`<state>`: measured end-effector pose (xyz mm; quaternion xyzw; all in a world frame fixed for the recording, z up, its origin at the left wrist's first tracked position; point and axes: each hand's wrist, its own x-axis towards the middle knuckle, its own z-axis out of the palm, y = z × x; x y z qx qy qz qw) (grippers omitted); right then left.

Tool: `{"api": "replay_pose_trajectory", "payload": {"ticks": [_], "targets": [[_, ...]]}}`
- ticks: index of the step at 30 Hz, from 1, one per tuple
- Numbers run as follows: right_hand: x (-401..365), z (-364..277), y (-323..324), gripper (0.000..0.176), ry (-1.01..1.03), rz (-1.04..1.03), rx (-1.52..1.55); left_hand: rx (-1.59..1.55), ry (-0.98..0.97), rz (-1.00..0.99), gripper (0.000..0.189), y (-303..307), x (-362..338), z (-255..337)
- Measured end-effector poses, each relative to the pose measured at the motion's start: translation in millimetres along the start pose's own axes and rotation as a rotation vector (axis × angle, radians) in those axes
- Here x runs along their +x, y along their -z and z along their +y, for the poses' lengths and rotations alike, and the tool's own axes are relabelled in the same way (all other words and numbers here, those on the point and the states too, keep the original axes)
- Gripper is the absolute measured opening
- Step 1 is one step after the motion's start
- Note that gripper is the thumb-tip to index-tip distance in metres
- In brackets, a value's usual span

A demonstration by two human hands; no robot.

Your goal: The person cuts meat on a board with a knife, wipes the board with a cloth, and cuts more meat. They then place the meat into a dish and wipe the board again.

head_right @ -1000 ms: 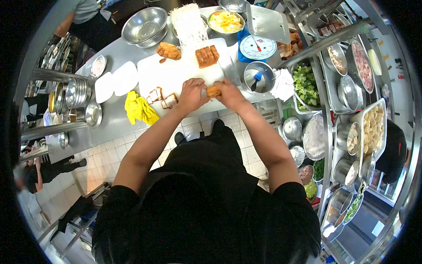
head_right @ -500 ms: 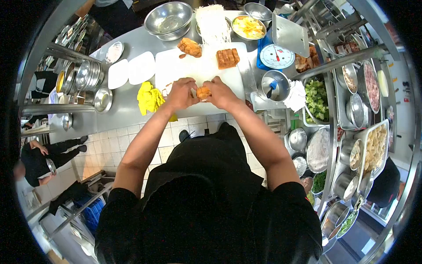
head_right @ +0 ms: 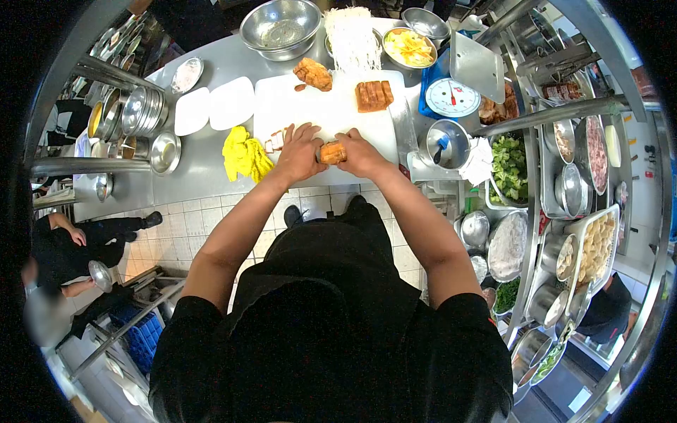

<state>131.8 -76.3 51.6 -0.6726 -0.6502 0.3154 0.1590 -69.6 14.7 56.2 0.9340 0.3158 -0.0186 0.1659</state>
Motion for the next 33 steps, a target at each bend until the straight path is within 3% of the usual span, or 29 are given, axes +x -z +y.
{"api": "replay_pose_trajectory", "payload": {"ticks": [8,14,17,21,22,26,29,33], "targets": [[0.9,-1.7,11.3,0.062,0.052,-0.024,0.018,-0.078,-0.118,0.04,0.048,2.1,6.3,-10.5],[28.7,-47.0,35.0,0.059,0.203,0.116,0.055,-0.093,-0.217,0.205,0.047,66.0,-3.4,-41.8],[42.0,-68.6,29.5,0.061,0.231,0.061,0.042,-0.078,-0.198,0.237,0.048,79.2,-22.8,-55.8],[39.3,-76.7,3.7,0.063,0.198,-0.018,0.027,-0.138,-0.15,0.271,0.051,53.7,-47.7,-66.4],[35.1,-79.2,0.2,0.051,0.201,-0.026,0.018,-0.123,-0.159,0.298,0.053,45.8,-50.8,-66.7],[30.8,-65.5,-23.8,0.05,0.228,0.015,0.015,-0.132,-0.128,0.382,0.056,19.6,-61.0,-60.0],[28.2,-62.0,-33.1,0.053,0.194,0.023,0.028,-0.117,0.01,0.325,0.06,15.1,-66.5,-49.3],[21.7,-58.8,-35.3,0.077,0.145,0.037,0.106,-0.201,0.034,0.372,0.069,0.9,-67.3,-51.3]]}}
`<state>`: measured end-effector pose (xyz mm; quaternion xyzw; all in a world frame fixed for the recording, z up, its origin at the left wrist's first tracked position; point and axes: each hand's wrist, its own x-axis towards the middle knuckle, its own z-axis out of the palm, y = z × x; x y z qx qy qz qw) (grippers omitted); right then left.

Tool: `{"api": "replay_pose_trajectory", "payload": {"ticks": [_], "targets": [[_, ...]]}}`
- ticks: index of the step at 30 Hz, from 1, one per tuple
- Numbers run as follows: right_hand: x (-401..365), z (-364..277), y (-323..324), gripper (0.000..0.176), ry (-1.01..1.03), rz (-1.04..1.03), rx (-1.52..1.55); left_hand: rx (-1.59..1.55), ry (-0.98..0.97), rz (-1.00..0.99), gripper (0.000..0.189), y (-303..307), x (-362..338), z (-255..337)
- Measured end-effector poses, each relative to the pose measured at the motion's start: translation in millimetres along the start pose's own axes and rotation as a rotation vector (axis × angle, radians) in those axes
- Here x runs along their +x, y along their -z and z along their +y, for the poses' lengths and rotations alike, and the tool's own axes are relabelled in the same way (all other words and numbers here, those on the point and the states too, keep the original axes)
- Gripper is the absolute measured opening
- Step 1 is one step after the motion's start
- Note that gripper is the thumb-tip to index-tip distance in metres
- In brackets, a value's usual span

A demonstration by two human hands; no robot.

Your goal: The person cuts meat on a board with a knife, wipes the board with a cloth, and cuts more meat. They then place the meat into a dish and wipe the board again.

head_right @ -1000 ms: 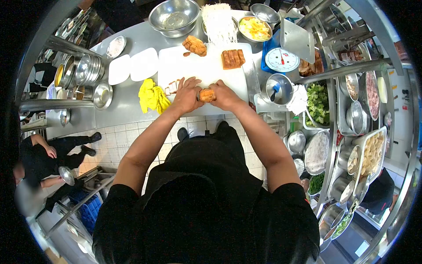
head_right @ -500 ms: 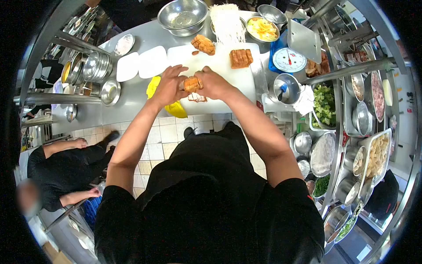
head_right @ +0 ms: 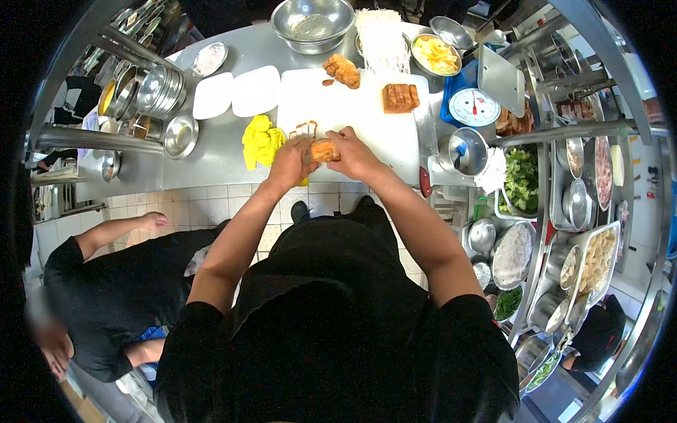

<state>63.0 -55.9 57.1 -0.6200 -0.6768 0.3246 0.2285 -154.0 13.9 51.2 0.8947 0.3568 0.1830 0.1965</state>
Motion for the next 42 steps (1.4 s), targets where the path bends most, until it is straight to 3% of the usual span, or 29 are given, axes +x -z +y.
{"api": "replay_pose_trajectory", "payload": {"ticks": [2,3,5,6,8,10,13,18,21,26,31,34,42], "targets": [[-3.8,-0.3,2.7,0.084,-0.026,-0.009,0.049,-0.255,0.229,-0.179,0.071,8.2,-2.3,9.9],[-6.6,-6.4,8.4,0.083,-0.095,-0.001,0.049,-0.256,0.231,-0.176,0.071,13.7,-5.3,13.6],[-7.8,-6.2,12.8,0.081,-0.165,0.007,0.05,-0.475,0.422,-0.219,0.076,21.4,-11.1,19.4],[-5.5,-0.8,13.5,0.083,-0.258,0.01,0.182,-0.475,0.422,-0.219,0.076,16.5,-13.9,15.2],[-1.8,6.2,17.3,0.086,-0.355,0.012,0.314,-0.732,0.619,0.014,0.062,-4.1,-24.4,1.4],[2.3,9.5,20.1,0.083,-0.542,-0.059,0.673,-0.714,0.642,-0.016,0.056,-13.9,-23.7,-5.7],[5.1,15.7,19.6,0.077,-0.584,-0.195,0.754,-0.676,0.609,-0.07,0.047,-18.9,-18.1,-6.7],[10.4,25.7,17.4,0.08,-0.554,-0.285,0.802,-0.761,0.508,-0.07,0.041,-31.1,-16.1,-9.2],[12.6,31.4,18.8,0.079,-0.535,-0.32,0.835,-0.875,0.566,-0.085,0.037,-27.7,-12.0,-3.3],[8.5,36.2,17.1,0.071,-0.538,-0.349,0.942,-0.969,0.658,-0.143,0.048,-13.7,-14.5,9.6],[30.1,12.5,19.3,0.076,-0.427,-0.333,1.03,-0.871,0.621,-0.04,0.031,21.9,-8.8,-11.1],[65.0,4.8,13.2,0.077,-0.39,-0.32,1.031,-0.872,0.628,-0.058,0.036,50.0,10.0,-28.0],[84.7,10.2,9.4,0.066,-0.502,-0.335,1.026,-0.845,0.693,-0.162,0.051,39.1,28.9,-65.4]]}}
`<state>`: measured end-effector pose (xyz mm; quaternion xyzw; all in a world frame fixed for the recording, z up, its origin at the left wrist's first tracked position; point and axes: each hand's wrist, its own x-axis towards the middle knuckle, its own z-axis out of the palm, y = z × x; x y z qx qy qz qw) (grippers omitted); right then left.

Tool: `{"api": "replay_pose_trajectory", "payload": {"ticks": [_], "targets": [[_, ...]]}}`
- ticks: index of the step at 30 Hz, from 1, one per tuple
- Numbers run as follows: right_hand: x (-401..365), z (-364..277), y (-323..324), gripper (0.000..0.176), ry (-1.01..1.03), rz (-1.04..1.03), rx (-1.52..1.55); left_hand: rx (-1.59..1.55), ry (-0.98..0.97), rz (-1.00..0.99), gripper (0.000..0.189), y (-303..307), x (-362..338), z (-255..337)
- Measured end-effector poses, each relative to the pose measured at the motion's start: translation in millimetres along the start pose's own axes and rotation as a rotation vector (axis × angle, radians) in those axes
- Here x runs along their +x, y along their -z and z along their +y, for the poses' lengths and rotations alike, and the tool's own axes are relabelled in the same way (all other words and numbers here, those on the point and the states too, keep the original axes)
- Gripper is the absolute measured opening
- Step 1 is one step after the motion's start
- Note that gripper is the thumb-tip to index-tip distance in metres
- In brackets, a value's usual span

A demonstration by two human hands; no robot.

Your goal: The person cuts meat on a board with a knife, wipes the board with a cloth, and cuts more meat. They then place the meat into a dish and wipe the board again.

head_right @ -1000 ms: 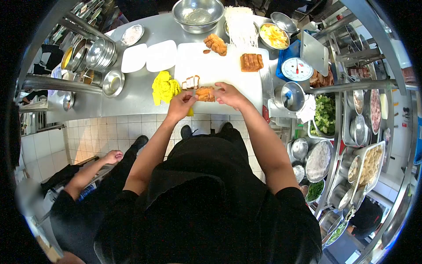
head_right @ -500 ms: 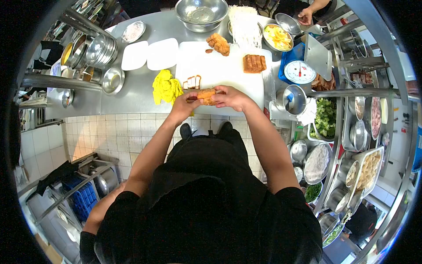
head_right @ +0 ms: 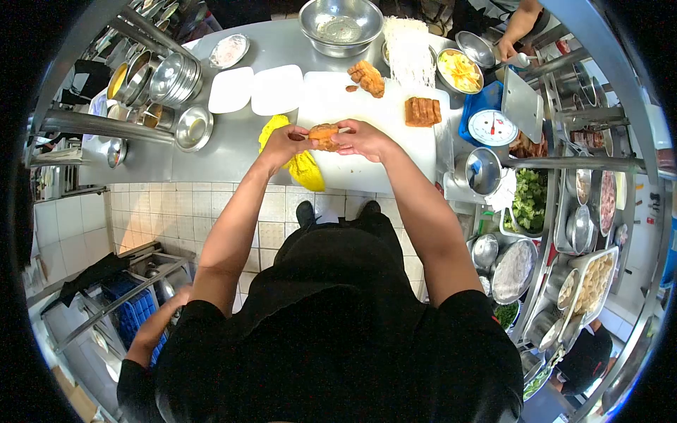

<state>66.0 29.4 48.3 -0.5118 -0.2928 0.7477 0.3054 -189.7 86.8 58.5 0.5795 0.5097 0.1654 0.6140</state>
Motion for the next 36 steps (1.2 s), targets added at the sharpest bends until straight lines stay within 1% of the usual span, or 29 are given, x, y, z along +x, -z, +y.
{"api": "replay_pose_trajectory", "payload": {"ticks": [2,3,4,5,6,7,9,10,12,13,14,17,18,20,21,23,24,25,26,27,28,29,30,32,33,36], "targets": [[-2.0,-4.1,1.0,0.076,-0.016,0.022,-0.022,0.099,0.081,-0.005,0.065,5.9,6.4,1.0],[-2.2,-6.8,3.5,0.076,-0.017,0.024,-0.026,0.064,0.106,-0.075,0.081,9.8,9.1,5.2],[-1.7,-10.7,6.0,0.079,-0.073,-0.009,-0.047,0.06,0.103,-0.072,0.081,12.2,13.9,6.9],[-0.9,-15.1,7.9,0.082,-0.128,-0.042,-0.069,0.048,0.127,-0.152,0.084,15.3,18.4,11.1],[0.8,-18.3,10.4,0.082,-0.125,-0.043,-0.075,0.036,0.151,-0.231,0.087,18.4,22.6,14.2],[2.4,-21.6,12.9,0.081,-0.163,-0.093,-0.084,0.034,0.146,-0.227,0.087,20.4,26.4,17.4],[8.0,-28.2,17.2,0.079,-0.235,-0.178,-0.091,0.022,0.275,-0.417,0.084,21.9,35.0,24.1],[11.2,-30.0,18.6,0.079,-0.232,-0.178,-0.099,0.02,0.268,-0.413,0.084,21.7,37.9,26.2],[16.8,-30.3,18.7,0.076,-0.25,-0.279,-0.083,0.043,0.232,-0.542,0.077,20.6,43.0,24.6],[18.1,-29.0,18.2,0.073,-0.23,-0.277,-0.08,0.065,0.197,-0.563,0.068,17.9,46.2,21.4],[17.9,-25.4,16.7,0.073,-0.228,-0.28,-0.09,0.062,0.19,-0.555,0.068,17.1,47.8,17.2],[11.5,-18.0,12.2,0.077,-0.125,-0.217,-0.078,0.079,0.075,-0.513,0.06,14.7,40.0,12.4],[5.7,-20.5,7.8,0.077,-0.138,-0.172,-0.122,0.074,0.068,-0.507,0.06,13.3,40.1,7.3],[-1.2,-18.1,1.9,0.077,-0.093,-0.165,-0.128,0.089,-0.016,-0.48,0.059,10.9,41.6,-7.3],[-4.7,-17.6,-1.0,0.077,-0.093,-0.168,-0.138,0.144,-0.037,-0.434,0.055,14.6,22.8,14.8],[-7.6,-21.9,-5.8,0.078,0.021,-0.105,-0.278,0.117,-0.073,-0.413,0.055,19.8,16.6,14.4],[-3.7,-31.2,-11.5,0.078,0.023,-0.108,-0.288,0.096,-0.104,-0.399,0.055,24.3,14.9,16.8],[1.0,-39.8,-18.1,0.079,0.086,-0.091,-0.371,0.079,-0.182,-0.372,0.063,32.6,12.1,21.4],[6.2,-48.7,-25.0,0.081,0.149,-0.072,-0.453,0.078,-0.187,-0.369,0.063,41.3,14.0,22.5],[13.6,-65.8,-36.4,0.081,0.214,-0.037,-0.528,0.146,-0.272,-0.245,0.064,52.6,18.1,24.2],[26.3,-81.7,-45.8,0.085,0.252,-0.035,-0.516,0.215,-0.358,-0.118,0.066,66.2,23.4,27.8],[38.3,-97.7,-55.8,0.086,0.245,-0.022,-0.507,0.185,-0.279,-0.136,0.074,83.5,30.8,33.2],[46.8,-117.3,-69.8,0.088,0.24,-0.006,-0.498,0.19,-0.293,-0.131,0.074,97.2,37.0,34.6],[89.1,-128.6,-73.6,0.089,0.273,-0.008,-0.546,0.262,-0.36,0.009,0.08,124.0,55.9,36.4],[109.7,-130.2,-72.6,0.091,0.29,-0.019,-0.585,0.293,-0.347,0.002,0.088,135.6,70.6,29.4],[153.3,-123.8,-74.4,0.095,0.305,0.006,-0.529,0.357,-0.429,0.053,0.091,144.8,95.3,13.0]]}}
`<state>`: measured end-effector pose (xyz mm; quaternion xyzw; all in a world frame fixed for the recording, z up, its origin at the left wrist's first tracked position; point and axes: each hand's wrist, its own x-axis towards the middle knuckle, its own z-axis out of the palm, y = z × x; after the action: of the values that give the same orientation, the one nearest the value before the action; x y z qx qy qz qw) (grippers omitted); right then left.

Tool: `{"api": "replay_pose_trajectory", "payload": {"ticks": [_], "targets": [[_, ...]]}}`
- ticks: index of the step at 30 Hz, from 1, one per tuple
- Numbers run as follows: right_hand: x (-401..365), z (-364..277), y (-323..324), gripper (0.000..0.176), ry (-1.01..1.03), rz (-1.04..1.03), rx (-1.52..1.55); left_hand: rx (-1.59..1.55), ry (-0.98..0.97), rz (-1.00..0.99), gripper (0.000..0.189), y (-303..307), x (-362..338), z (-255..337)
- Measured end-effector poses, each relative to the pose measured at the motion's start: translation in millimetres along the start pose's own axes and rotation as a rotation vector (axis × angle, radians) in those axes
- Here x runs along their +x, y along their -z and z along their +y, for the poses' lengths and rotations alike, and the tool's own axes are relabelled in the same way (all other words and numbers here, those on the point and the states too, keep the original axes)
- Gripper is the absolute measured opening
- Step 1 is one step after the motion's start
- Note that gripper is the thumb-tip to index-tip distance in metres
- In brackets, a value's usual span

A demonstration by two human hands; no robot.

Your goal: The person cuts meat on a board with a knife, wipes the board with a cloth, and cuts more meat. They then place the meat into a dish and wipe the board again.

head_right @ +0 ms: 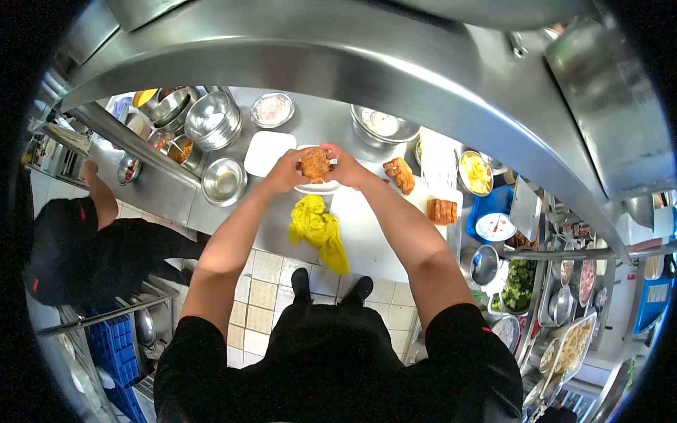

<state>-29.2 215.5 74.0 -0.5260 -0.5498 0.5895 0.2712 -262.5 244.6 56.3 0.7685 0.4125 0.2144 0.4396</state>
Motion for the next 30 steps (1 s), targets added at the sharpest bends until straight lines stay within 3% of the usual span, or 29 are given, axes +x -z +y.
{"api": "replay_pose_trajectory", "payload": {"ticks": [2,4,6,8,12,15,18,19,20,22,24,26,28,30], "targets": [[18.9,27.1,-3.4,0.094,0.08,-0.005,-0.046,0.121,-0.042,0.022,0.094,-11.7,4.3,-10.5],[19.9,42.4,-11.0,0.091,0.223,0.136,-0.49,0.281,0.002,0.089,0.094,-24.6,-0.3,0.5],[18.6,51.3,-18.3,0.089,0.259,0.148,-0.458,0.277,0.07,0.045,0.096,-24.5,-6.3,11.6],[8.0,38.3,-25.0,0.091,0.302,0.238,-0.667,0.347,0.09,0.028,0.098,-23.0,-6.7,17.3],[3.7,30.6,-25.6,0.095,0.189,0.191,-0.657,0.405,0.061,-0.004,0.096,-17.8,-10.0,28.3],[-2.0,35.9,-27.5,0.098,0.243,0.259,-0.656,0.425,0.026,0.029,0.092,-18.0,-11.2,29.3],[-7.2,33.4,-26.3,0.098,0.146,0.226,-0.601,0.272,0.037,0.015,0.088,-14.5,-14.5,28.5],[-16.7,22.6,-26.9,0.098,0.143,0.235,-0.595,0.295,-0.082,0.124,0.082,-16.6,-14.9,17.6],[-30.9,13.6,-26.2,0.094,0.099,0.251,-0.557,0.313,-0.201,0.228,0.076,-18.9,-15.9,6.6],[-62.8,18.0,-25.2,0.09,0.045,0.285,-0.512,0.305,-0.195,0.309,0.073,-12.7,-26.3,2.0],[-117.5,38.8,-20.5,0.076,0.261,0.481,-0.35,0.298,-0.19,0.386,0.07,-6.6,-43.7,8.3],[-192.3,64.4,-10.1,0.058,0.291,0.719,-0.539,0.146,0.015,0.458,0.058,-3.3,-70.7,30.4],[-268.3,104.6,-2.9,0.044,0.169,0.962,-0.665,0.113,0.026,0.388,0.05,-18.7,-86.3,48.1],[-338.8,134.2,0.8,0.046,-0.031,1.072,-0.836,0.079,0.044,0.328,0.042,-45.2,-88.6,55.3]]}}
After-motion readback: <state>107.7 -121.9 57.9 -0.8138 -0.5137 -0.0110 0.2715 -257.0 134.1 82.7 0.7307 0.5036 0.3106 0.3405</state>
